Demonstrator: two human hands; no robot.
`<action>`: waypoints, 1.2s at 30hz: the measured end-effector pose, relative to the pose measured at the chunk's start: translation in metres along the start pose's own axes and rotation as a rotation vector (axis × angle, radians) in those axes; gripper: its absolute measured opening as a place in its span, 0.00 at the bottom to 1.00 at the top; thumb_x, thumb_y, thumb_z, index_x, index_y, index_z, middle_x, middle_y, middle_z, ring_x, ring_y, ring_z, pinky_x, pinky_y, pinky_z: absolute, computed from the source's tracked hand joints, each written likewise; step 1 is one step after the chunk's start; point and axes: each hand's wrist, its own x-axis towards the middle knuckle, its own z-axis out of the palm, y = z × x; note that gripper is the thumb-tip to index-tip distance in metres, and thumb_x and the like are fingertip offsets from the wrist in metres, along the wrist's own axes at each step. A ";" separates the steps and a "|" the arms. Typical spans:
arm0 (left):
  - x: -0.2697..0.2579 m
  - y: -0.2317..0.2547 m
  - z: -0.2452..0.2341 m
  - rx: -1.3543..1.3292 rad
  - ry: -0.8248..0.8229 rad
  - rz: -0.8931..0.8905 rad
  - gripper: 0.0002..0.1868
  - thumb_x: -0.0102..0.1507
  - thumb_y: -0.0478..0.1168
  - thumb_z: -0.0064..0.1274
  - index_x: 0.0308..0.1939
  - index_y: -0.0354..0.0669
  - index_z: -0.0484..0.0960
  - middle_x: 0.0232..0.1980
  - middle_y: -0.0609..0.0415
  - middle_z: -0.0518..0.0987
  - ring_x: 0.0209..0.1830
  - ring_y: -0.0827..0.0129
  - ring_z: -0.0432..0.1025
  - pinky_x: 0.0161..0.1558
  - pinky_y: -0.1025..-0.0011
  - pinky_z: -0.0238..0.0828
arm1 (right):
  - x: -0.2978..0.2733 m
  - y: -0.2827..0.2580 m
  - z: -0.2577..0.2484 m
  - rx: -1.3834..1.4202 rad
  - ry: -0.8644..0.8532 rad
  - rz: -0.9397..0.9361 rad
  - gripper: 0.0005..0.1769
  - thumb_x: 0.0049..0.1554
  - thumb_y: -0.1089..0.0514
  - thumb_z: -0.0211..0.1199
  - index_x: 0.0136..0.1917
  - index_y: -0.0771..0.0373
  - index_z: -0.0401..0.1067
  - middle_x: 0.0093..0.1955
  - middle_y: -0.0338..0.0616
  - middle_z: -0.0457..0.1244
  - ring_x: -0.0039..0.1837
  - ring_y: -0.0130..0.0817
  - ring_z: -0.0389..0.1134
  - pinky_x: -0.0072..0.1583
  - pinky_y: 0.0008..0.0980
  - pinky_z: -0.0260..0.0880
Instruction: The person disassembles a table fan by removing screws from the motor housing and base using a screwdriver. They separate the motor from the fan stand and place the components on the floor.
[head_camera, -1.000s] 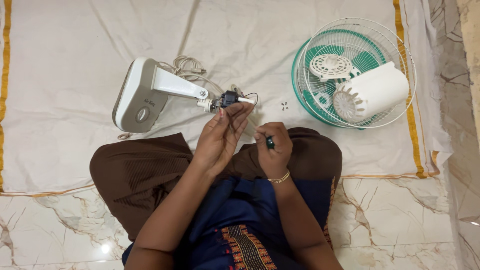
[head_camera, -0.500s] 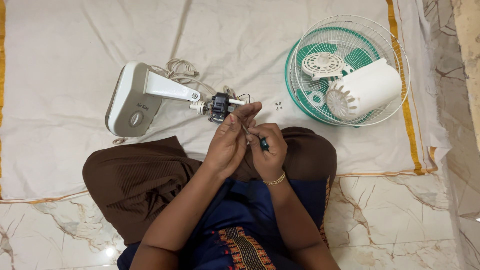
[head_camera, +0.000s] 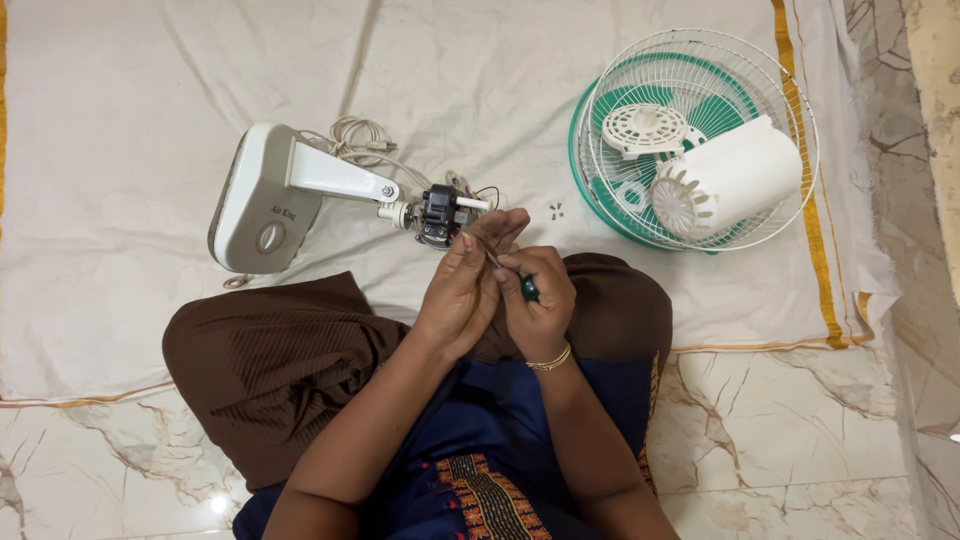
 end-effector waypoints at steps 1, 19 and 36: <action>0.000 -0.002 0.000 -0.007 0.030 -0.009 0.26 0.74 0.52 0.42 0.70 0.40 0.68 0.73 0.45 0.69 0.80 0.55 0.56 0.80 0.59 0.50 | 0.000 0.000 0.000 -0.012 0.004 -0.003 0.07 0.59 0.65 0.70 0.51 0.66 0.75 0.49 0.44 0.66 0.50 0.30 0.69 0.52 0.26 0.70; -0.005 -0.048 -0.028 -0.189 0.397 -0.209 0.22 0.72 0.41 0.46 0.70 0.39 0.70 0.47 0.58 0.79 0.46 0.78 0.75 0.50 0.78 0.73 | 0.008 0.009 -0.017 -0.058 0.063 0.054 0.07 0.63 0.65 0.64 0.56 0.64 0.75 0.53 0.42 0.66 0.50 0.26 0.67 0.53 0.24 0.68; 0.017 -0.064 -0.009 -0.016 0.336 -0.229 0.23 0.72 0.42 0.48 0.68 0.34 0.73 0.52 0.55 0.80 0.46 0.79 0.73 0.50 0.79 0.72 | 0.018 0.019 -0.036 -0.054 0.062 0.081 0.12 0.61 0.69 0.66 0.58 0.65 0.73 0.58 0.43 0.64 0.50 0.25 0.67 0.51 0.22 0.69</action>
